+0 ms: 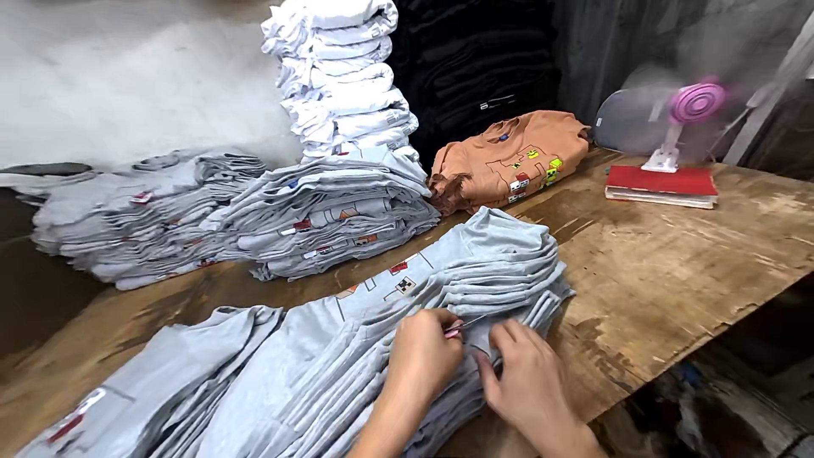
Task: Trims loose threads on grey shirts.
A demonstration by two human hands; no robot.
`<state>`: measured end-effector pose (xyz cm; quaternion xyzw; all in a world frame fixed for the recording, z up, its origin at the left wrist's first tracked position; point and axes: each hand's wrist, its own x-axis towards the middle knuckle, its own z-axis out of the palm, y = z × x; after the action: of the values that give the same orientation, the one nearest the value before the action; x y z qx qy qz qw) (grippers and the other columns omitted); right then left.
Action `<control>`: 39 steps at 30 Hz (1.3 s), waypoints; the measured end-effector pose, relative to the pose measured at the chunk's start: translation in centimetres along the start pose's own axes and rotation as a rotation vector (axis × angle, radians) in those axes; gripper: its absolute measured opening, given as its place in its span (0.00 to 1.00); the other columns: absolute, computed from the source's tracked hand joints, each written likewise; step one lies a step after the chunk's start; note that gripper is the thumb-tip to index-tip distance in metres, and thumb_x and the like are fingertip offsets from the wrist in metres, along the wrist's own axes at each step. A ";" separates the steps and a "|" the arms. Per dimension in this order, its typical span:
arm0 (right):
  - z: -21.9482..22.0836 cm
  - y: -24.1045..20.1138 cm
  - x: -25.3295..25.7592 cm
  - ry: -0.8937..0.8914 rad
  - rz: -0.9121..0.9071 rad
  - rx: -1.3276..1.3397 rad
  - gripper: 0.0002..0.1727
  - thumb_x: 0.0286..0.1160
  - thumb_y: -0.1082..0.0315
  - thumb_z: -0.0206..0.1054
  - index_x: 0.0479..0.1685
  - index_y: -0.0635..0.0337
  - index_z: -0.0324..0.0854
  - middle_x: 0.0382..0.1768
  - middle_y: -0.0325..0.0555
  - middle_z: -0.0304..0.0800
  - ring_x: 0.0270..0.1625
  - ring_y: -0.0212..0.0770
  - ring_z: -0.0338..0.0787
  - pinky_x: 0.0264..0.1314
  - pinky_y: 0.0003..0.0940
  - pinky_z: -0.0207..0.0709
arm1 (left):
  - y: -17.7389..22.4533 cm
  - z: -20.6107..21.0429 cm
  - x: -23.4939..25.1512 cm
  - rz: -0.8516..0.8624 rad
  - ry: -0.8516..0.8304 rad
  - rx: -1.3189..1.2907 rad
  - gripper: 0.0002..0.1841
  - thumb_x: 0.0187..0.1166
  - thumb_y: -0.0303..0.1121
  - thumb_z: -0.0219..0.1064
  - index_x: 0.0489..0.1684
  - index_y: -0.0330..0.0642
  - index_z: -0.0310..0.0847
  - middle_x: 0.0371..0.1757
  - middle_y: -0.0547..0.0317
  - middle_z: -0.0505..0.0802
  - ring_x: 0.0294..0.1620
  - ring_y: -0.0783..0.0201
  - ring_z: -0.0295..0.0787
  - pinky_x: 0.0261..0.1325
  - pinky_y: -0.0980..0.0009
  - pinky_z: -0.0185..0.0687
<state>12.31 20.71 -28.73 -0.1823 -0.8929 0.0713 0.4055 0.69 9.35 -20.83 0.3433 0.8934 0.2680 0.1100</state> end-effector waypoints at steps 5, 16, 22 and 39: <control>0.0 1.0 1.0 -0.018 0.334 0.633 0.09 0.77 0.63 0.69 0.34 0.56 0.90 0.30 0.34 0.93 0.30 0.27 0.91 0.35 0.25 0.87 | -1.2 3.5 -2.4 0.074 0.022 -0.094 0.11 0.72 0.34 0.73 0.49 0.49 0.95 0.45 0.59 0.97 0.47 0.61 0.94 0.56 0.53 0.89; -0.7 4.1 0.0 -0.121 0.257 1.196 0.08 0.79 0.77 0.60 0.47 0.67 0.84 0.47 0.47 0.95 0.42 0.41 0.97 0.45 0.36 0.95 | -0.9 9.2 -2.4 0.348 0.665 -0.296 0.09 0.56 0.24 0.73 0.30 0.46 0.97 0.36 0.60 0.95 0.38 0.65 0.93 0.41 0.65 0.91; 0.3 5.8 -1.9 0.034 -0.112 0.812 0.15 0.70 0.60 0.78 0.52 0.55 0.88 0.54 0.42 0.91 0.59 0.32 0.90 0.62 0.29 0.89 | -2.4 10.2 -6.5 0.548 0.789 -0.149 0.07 0.75 0.37 0.76 0.36 0.45 0.96 0.35 0.60 0.97 0.38 0.68 0.94 0.45 0.72 0.90; 0.8 3.3 -2.3 0.396 -0.070 0.825 0.09 0.83 0.54 0.69 0.39 0.45 0.87 0.47 0.29 0.85 0.55 0.24 0.86 0.58 0.18 0.83 | -4.7 5.6 -4.1 0.489 0.627 -0.074 0.14 0.62 0.44 0.82 0.45 0.56 0.97 0.42 0.66 0.95 0.46 0.62 0.90 0.51 0.54 0.82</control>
<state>13.97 22.92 -31.74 0.0147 -0.7010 0.3707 0.6091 3.24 5.99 -28.02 0.4431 0.7654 0.4101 -0.2228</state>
